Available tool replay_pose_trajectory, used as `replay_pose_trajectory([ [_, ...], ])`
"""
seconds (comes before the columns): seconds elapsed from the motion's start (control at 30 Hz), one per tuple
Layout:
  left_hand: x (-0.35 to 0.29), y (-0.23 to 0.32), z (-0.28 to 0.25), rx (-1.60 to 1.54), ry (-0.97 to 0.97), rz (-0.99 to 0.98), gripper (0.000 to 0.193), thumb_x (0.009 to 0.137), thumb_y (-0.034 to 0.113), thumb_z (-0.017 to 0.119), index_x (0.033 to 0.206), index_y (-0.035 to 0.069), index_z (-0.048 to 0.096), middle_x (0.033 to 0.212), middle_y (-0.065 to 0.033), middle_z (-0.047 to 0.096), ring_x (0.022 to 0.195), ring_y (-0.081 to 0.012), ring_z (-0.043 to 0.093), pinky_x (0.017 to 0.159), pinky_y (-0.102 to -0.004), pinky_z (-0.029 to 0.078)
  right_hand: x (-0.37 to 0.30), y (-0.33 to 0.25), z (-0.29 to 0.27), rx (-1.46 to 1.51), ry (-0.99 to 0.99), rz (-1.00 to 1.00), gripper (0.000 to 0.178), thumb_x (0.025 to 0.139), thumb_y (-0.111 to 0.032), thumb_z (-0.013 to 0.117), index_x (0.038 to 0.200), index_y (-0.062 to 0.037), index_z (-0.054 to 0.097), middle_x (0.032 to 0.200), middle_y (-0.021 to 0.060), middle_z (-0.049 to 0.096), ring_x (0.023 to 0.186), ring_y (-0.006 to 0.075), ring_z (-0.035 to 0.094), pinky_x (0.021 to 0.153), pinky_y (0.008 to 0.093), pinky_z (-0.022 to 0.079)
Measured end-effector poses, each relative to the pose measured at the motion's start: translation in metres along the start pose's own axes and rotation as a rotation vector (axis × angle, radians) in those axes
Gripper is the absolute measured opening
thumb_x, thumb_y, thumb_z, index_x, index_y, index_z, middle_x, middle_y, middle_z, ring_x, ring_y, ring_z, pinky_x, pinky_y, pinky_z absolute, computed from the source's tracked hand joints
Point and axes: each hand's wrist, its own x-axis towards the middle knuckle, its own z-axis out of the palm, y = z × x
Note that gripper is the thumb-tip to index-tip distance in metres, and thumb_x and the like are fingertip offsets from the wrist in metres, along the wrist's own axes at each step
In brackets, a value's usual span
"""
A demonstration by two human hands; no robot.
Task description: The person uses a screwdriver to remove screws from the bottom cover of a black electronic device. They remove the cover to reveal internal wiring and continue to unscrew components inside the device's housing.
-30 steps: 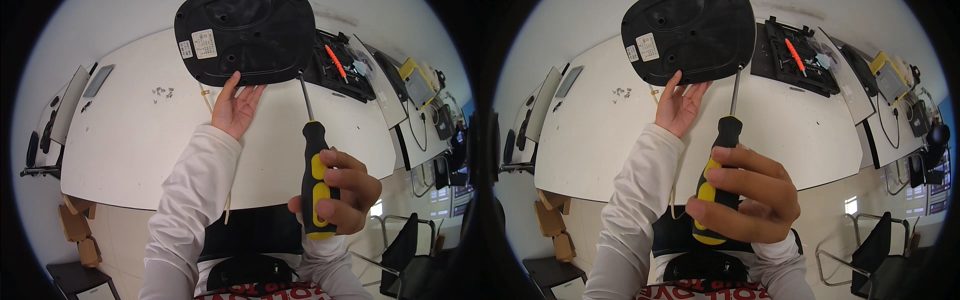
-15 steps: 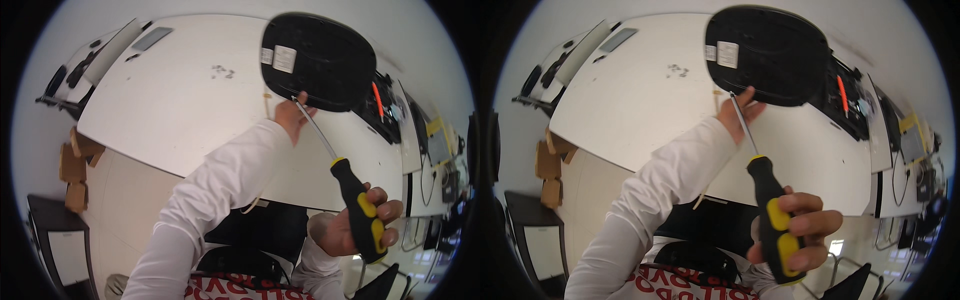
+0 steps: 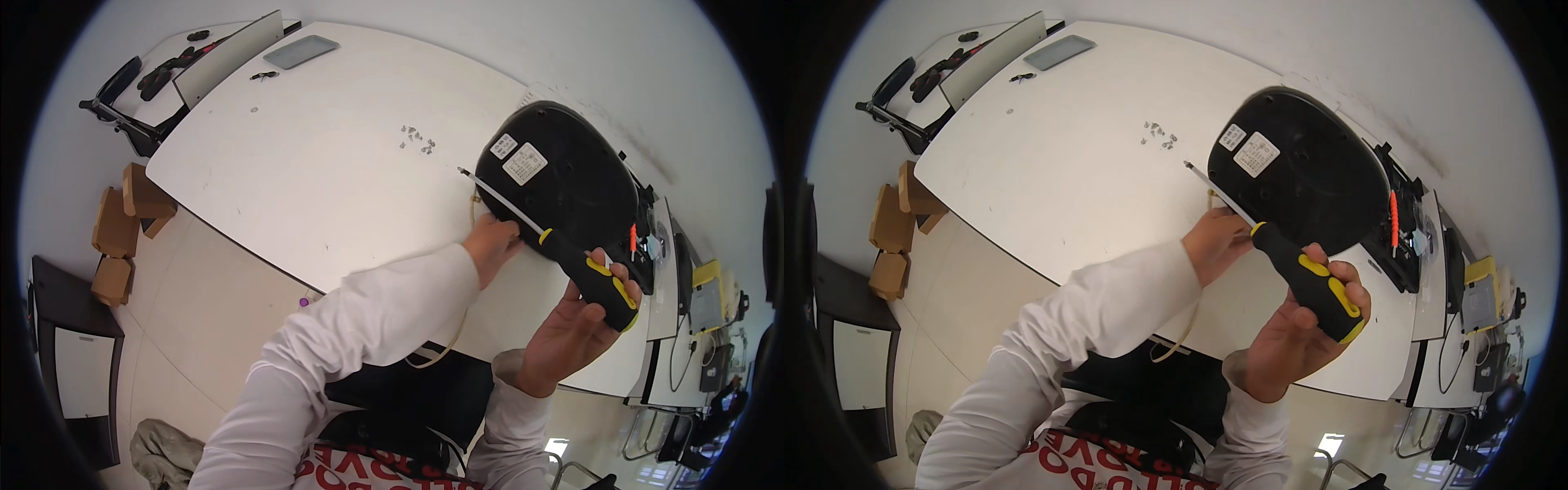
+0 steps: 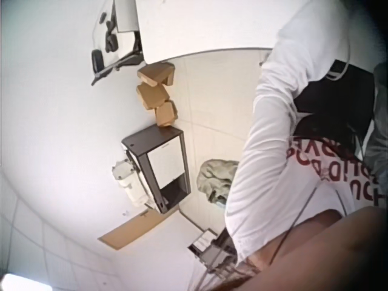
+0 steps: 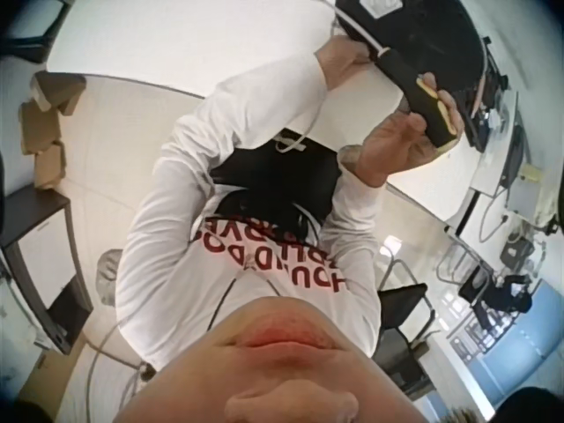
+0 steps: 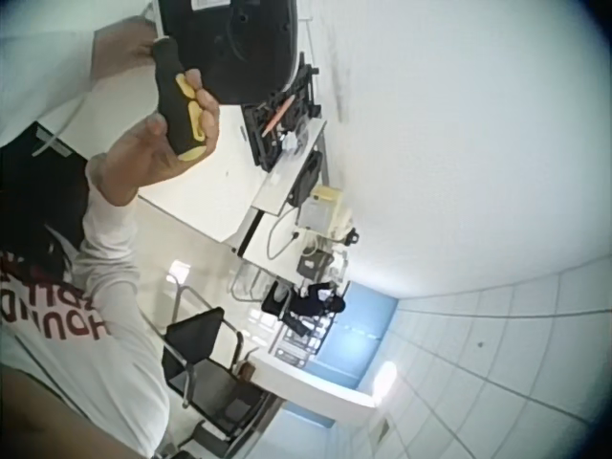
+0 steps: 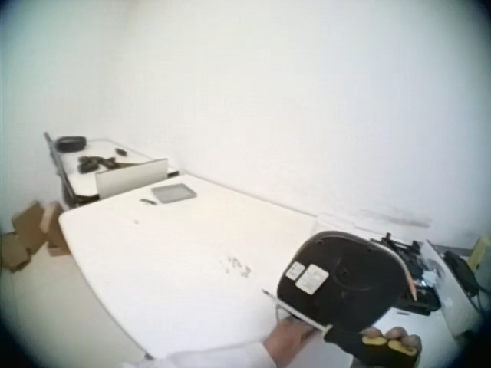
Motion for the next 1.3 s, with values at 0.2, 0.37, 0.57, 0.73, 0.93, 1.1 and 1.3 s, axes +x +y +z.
replay_pose_trajectory([
  [0.2,-0.007,0.015,-0.033,-0.037,-0.161,-0.097,0.031,0.085,0.001,0.043,0.115,-0.008,0.043,0.11,-0.012,0.051,0.102,-0.0185,0.052,0.092,-0.0278,0.044,0.007,0.014,0.01,0.033,0.022,0.043,0.048,0.082,-0.025,0.066,0.119,-0.0074,0.04,0.117,0.0107,0.046,0.11,0.028,0.052,0.099,0.0413,0.041],
  [0.37,-0.009,0.011,-0.04,0.014,-0.165,-0.069,0.03,0.086,0.002,0.045,0.115,-0.007,0.044,0.111,-0.0121,0.052,0.103,-0.0196,0.053,0.094,-0.0296,0.043,0.009,0.027,0.017,0.076,0.012,0.084,0.049,0.081,-0.023,0.067,0.118,-0.0046,0.042,0.118,0.0119,0.046,0.111,0.03,0.052,0.097,0.04,0.043],
  [0.57,-0.011,0.033,-0.084,0.428,-0.501,-0.011,0.031,0.09,0.012,0.049,0.115,-0.006,0.048,0.112,-0.0159,0.056,0.104,-0.0245,0.056,0.092,-0.0327,0.044,0.008,0.041,0.016,0.102,0.007,0.127,0.048,0.081,-0.022,0.066,0.118,-0.0035,0.042,0.117,0.0122,0.047,0.112,0.0314,0.051,0.096,0.0403,0.044],
  [0.73,-0.025,0.093,-0.096,0.646,-0.234,0.002,0.035,0.092,0.02,0.049,0.119,-0.002,0.049,0.11,-0.0142,0.059,0.095,-0.0231,0.062,0.08,-0.0294,0.05,0.009,0.04,0.015,0.118,0.023,0.134,0.047,0.083,-0.023,0.064,0.119,-0.0027,0.041,0.117,0.012,0.048,0.112,0.031,0.051,0.096,0.039,0.045],
  [0.93,-0.01,0.103,-0.103,0.349,-0.026,0.215,0.037,0.09,0.018,0.054,0.116,-0.008,0.048,0.104,-0.0153,0.06,0.09,-0.0236,0.063,0.08,-0.028,0.053,0.006,0.042,0.017,0.178,0.024,0.164,0.046,0.084,-0.02,0.062,0.12,-0.0017,0.041,0.117,0.0119,0.048,0.113,0.0304,0.051,0.096,0.0388,0.045],
  [1.1,-0.006,0.106,-0.108,0.236,0.003,0.154,0.027,0.09,0.015,0.053,0.109,-0.004,0.053,0.101,-0.0097,0.061,0.092,-0.02,0.063,0.079,-0.0232,0.054,0.005,0.043,0.014,0.184,0.015,0.166,0.044,0.085,-0.018,0.061,0.12,-0.0015,0.041,0.117,0.012,0.048,0.113,0.0297,0.051,0.096,0.0387,0.045],
  [1.3,0.002,0.111,-0.11,0.243,0.024,0.136,0.025,0.09,0.014,0.053,0.108,-0.004,0.055,0.1,-0.0086,0.06,0.088,-0.0192,0.063,0.079,-0.0236,0.054,0.004,0.046,0.017,0.148,0.01,0.19,0.04,0.086,-0.015,0.059,0.119,-0.0009,0.041,0.117,0.0132,0.048,0.113,0.0282,0.05,0.095,0.0391,0.045],
])
